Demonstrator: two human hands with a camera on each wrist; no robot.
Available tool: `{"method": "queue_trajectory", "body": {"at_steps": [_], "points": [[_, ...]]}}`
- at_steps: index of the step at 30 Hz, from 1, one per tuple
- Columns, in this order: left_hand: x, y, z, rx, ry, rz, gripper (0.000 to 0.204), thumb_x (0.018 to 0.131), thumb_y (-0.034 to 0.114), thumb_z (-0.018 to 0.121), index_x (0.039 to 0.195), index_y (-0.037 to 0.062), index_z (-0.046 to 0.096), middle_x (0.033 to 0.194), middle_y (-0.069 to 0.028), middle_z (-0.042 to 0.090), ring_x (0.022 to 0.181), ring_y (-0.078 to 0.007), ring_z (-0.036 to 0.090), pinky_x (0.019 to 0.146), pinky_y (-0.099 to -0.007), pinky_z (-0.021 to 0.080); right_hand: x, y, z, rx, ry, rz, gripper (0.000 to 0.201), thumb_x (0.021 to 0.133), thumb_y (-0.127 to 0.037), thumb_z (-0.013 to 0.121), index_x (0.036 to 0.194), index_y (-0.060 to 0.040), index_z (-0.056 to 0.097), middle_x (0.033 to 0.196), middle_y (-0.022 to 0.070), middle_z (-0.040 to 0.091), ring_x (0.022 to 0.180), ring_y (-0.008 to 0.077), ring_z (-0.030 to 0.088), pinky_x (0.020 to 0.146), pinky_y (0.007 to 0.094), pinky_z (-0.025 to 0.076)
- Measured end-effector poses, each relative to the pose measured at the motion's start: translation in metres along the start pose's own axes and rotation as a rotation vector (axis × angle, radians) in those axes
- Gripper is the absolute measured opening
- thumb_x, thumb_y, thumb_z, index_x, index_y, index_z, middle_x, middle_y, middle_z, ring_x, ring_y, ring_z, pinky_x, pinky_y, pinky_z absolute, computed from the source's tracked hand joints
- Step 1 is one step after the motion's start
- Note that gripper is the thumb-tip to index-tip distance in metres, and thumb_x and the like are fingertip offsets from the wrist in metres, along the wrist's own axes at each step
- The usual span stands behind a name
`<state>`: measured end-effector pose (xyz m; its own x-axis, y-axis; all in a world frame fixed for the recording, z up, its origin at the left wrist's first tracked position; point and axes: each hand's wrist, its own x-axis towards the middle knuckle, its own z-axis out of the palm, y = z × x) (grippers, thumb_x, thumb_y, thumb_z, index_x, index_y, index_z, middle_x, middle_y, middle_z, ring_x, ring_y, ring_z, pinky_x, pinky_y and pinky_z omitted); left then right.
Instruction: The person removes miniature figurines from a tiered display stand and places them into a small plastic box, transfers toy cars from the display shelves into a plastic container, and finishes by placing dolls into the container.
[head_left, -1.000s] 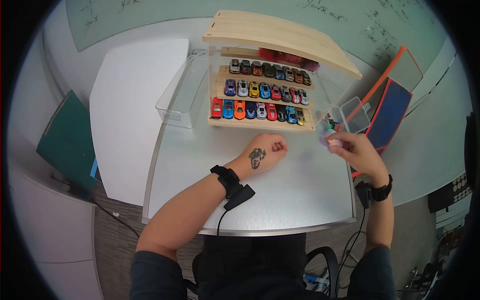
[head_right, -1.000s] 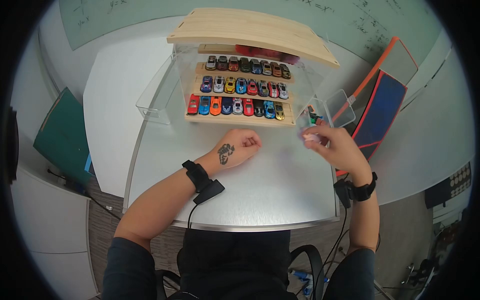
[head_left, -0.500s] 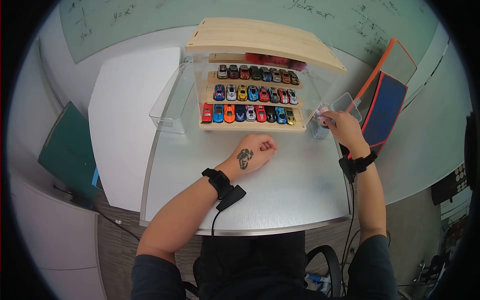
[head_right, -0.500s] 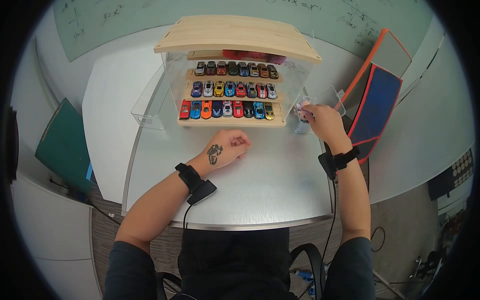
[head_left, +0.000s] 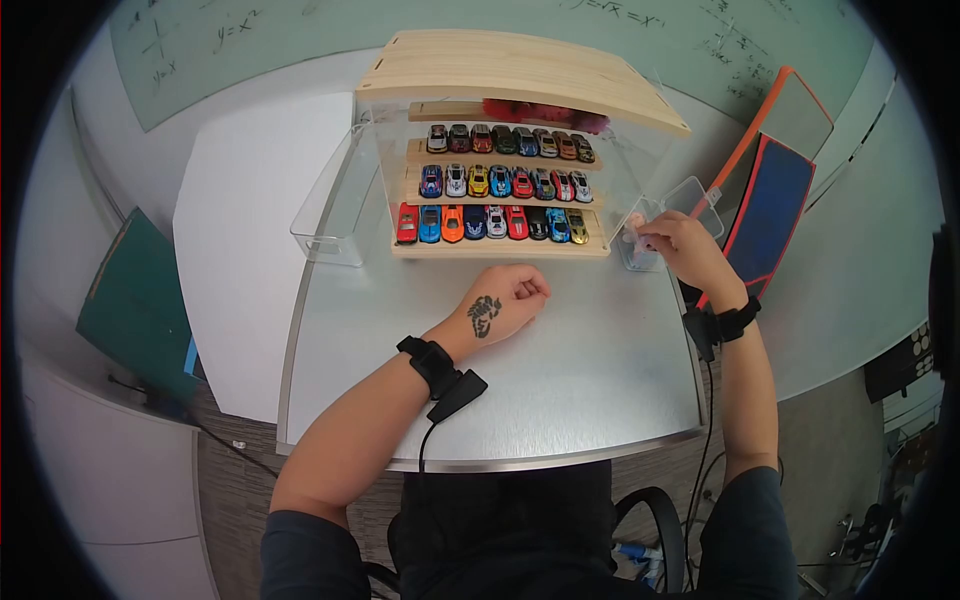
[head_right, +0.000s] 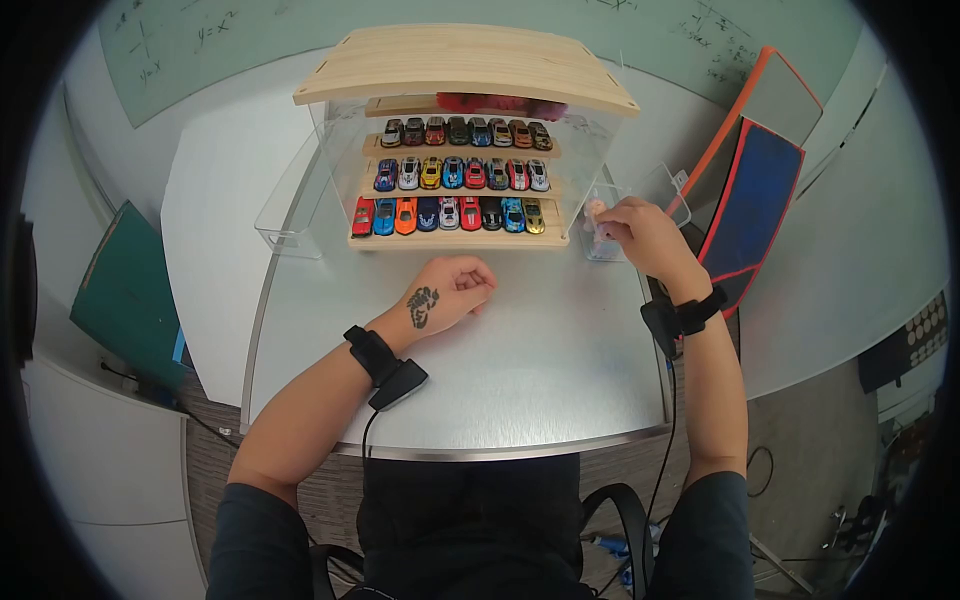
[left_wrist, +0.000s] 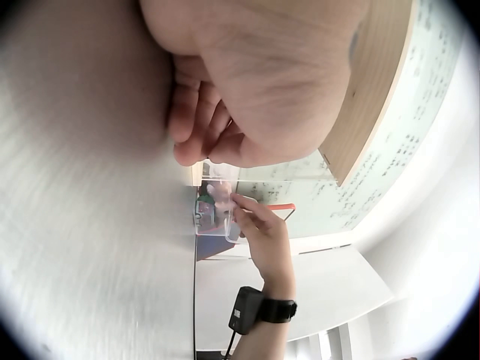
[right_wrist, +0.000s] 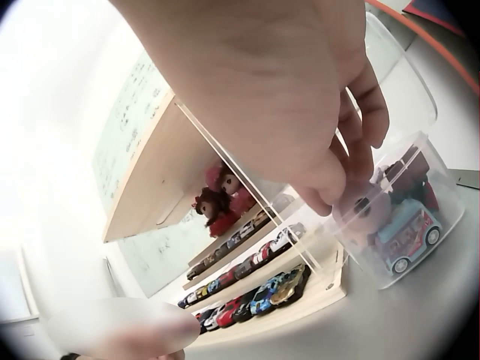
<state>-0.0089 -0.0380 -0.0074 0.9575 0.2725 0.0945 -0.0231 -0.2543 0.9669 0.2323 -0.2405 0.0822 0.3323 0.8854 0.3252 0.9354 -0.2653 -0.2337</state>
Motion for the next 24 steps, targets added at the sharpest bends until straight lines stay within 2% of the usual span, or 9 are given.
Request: {"method": "queue_trajectory", "body": {"at_steps": [6, 9, 13, 14, 17, 19, 20, 22, 24], "points": [[0.000, -0.003, 0.000, -0.016, 0.004, 0.012, 0.010, 0.092, 0.006, 0.063, 0.096, -0.0014, 0.067, 0.077, -0.0050, 0.067, 0.066, -0.0106, 0.064, 0.062, -0.0254, 0.052, 0.001, -0.027, -0.003, 0.221, 0.215, 0.137, 0.016, 0.090, -0.001, 0.061, 0.101, -0.0013, 0.073, 0.094, 0.0143, 0.072, 0.078, 0.0273, 0.069, 0.068, 0.0372, 0.054], [-0.001, 0.002, -0.002, 0.013, -0.021, -0.004, 0.010, 0.093, 0.006, 0.062, 0.098, -0.0010, 0.066, 0.080, -0.0043, 0.069, 0.067, -0.0094, 0.065, 0.063, -0.0245, 0.052, 0.003, -0.047, 0.013, 0.313, 0.071, 0.040, 0.017, 0.089, -0.001, 0.061, 0.101, -0.0014, 0.073, 0.092, 0.0140, 0.072, 0.078, 0.0238, 0.068, 0.067, 0.0346, 0.055], [-0.001, 0.002, -0.001, 0.004, -0.013, -0.027, 0.009, 0.095, 0.007, 0.062, 0.099, -0.0003, 0.066, 0.080, -0.0040, 0.069, 0.068, -0.0093, 0.065, 0.062, -0.0244, 0.052, 0.013, -0.051, 0.060, 0.323, 0.108, -0.125, 0.032, 0.087, -0.003, 0.063, 0.118, -0.0062, 0.069, 0.115, 0.0130, 0.068, 0.080, 0.0233, 0.067, 0.072, 0.0326, 0.056], [0.000, -0.001, -0.001, 0.011, -0.011, -0.031, 0.009, 0.095, 0.007, 0.062, 0.099, -0.0003, 0.066, 0.080, -0.0040, 0.069, 0.068, -0.0093, 0.065, 0.062, -0.0244, 0.052, 0.013, -0.045, 0.073, 0.279, 0.084, -0.113, 0.043, 0.087, -0.003, 0.063, 0.129, -0.0108, 0.064, 0.132, 0.0136, 0.059, 0.079, 0.0224, 0.067, 0.073, 0.0330, 0.056], [-0.002, -0.004, -0.001, -0.047, 0.022, -0.015, 0.009, 0.093, 0.007, 0.065, 0.097, 0.0004, 0.067, 0.076, -0.0027, 0.067, 0.067, -0.0085, 0.064, 0.061, -0.0240, 0.051, 0.013, -0.058, 0.081, 0.336, 0.037, 0.018, 0.049, 0.086, -0.003, 0.064, 0.133, -0.0137, 0.063, 0.138, 0.0142, 0.054, 0.075, 0.0201, 0.066, 0.073, 0.0321, 0.056], [-0.009, 0.012, -0.005, 0.227, 0.169, 0.218, 0.005, 0.086, 0.002, 0.063, 0.089, 0.0010, 0.066, 0.071, -0.0044, 0.063, 0.063, -0.0108, 0.064, 0.059, -0.0255, 0.050, 0.011, -0.056, 0.090, 0.409, 0.068, 0.020, 0.051, 0.085, -0.003, 0.065, 0.134, -0.0145, 0.062, 0.141, 0.0136, 0.052, 0.073, 0.0179, 0.065, 0.071, 0.0308, 0.055], [-0.013, 0.022, -0.013, 0.237, 0.175, 0.213, 0.005, 0.086, 0.002, 0.063, 0.089, 0.0010, 0.066, 0.071, -0.0044, 0.063, 0.063, -0.0108, 0.064, 0.059, -0.0255, 0.050, 0.010, -0.055, 0.095, 0.474, 0.099, 0.034, 0.052, 0.085, -0.003, 0.065, 0.136, -0.0154, 0.062, 0.143, 0.0131, 0.051, 0.070, 0.0156, 0.064, 0.070, 0.0294, 0.055], [-0.022, 0.047, -0.045, 0.815, 0.449, 0.723, 0.007, 0.077, -0.003, 0.059, 0.083, 0.0010, 0.061, 0.069, -0.0076, 0.059, 0.058, -0.0146, 0.061, 0.057, -0.0274, 0.048, 0.008, -0.052, 0.104, 0.515, 0.100, 0.045, 0.053, 0.085, -0.003, 0.065, 0.136, -0.0151, 0.062, 0.144, 0.0126, 0.051, 0.069, 0.0140, 0.063, 0.069, 0.0280, 0.054], [-0.031, 0.073, -0.084, 0.916, 0.708, 0.792, 0.009, 0.073, -0.004, 0.055, 0.080, 0.0009, 0.058, 0.069, -0.0097, 0.055, 0.057, -0.0184, 0.057, 0.056, -0.0282, 0.046, 0.004, -0.047, 0.111, 0.565, 0.105, 0.075, 0.053, 0.085, -0.003, 0.066, 0.136, -0.0149, 0.062, 0.145, 0.0120, 0.050, 0.067, 0.0124, 0.061, 0.068, 0.0266, 0.053]]}}
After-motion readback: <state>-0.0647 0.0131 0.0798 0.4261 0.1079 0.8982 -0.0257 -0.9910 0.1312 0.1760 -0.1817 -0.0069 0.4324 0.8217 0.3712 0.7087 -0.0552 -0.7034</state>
